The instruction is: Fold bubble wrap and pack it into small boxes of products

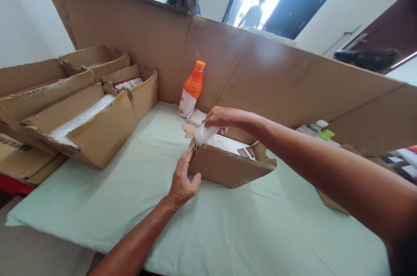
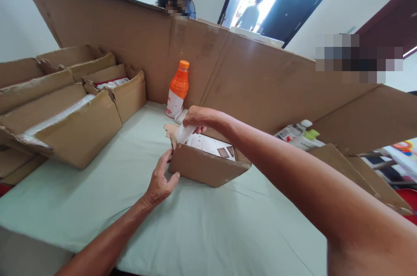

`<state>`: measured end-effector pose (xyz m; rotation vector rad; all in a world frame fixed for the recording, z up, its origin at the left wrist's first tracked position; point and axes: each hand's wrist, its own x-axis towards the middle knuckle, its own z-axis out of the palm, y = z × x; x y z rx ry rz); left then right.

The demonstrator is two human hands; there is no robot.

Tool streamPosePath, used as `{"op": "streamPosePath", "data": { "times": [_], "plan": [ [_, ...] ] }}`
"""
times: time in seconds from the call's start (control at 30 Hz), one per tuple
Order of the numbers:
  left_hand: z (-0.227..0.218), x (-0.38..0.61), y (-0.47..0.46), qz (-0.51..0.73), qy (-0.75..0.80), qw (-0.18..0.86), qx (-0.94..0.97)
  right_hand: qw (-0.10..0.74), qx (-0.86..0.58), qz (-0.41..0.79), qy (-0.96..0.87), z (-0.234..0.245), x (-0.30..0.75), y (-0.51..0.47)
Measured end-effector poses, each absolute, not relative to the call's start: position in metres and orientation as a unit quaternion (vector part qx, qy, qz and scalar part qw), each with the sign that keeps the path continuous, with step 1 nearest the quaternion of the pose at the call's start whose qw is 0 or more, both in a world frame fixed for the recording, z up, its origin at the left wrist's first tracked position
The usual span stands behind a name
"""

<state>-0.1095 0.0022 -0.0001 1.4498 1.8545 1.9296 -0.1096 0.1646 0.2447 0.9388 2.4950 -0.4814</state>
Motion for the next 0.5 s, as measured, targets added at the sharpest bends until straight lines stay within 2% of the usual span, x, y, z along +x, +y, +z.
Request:
{"op": "streamPosePath", "data": {
  "times": [0.2,0.5],
  "plan": [
    [0.002,-0.112,0.0,0.633,0.599,0.035,0.489,0.238,0.337,-0.102,0.905,0.243,-0.109,0.173],
    [0.005,-0.114,-0.001,0.626,0.591,0.023,0.508,0.24,0.312,-0.095,0.915,0.232,-0.131,0.156]
  ]
}}
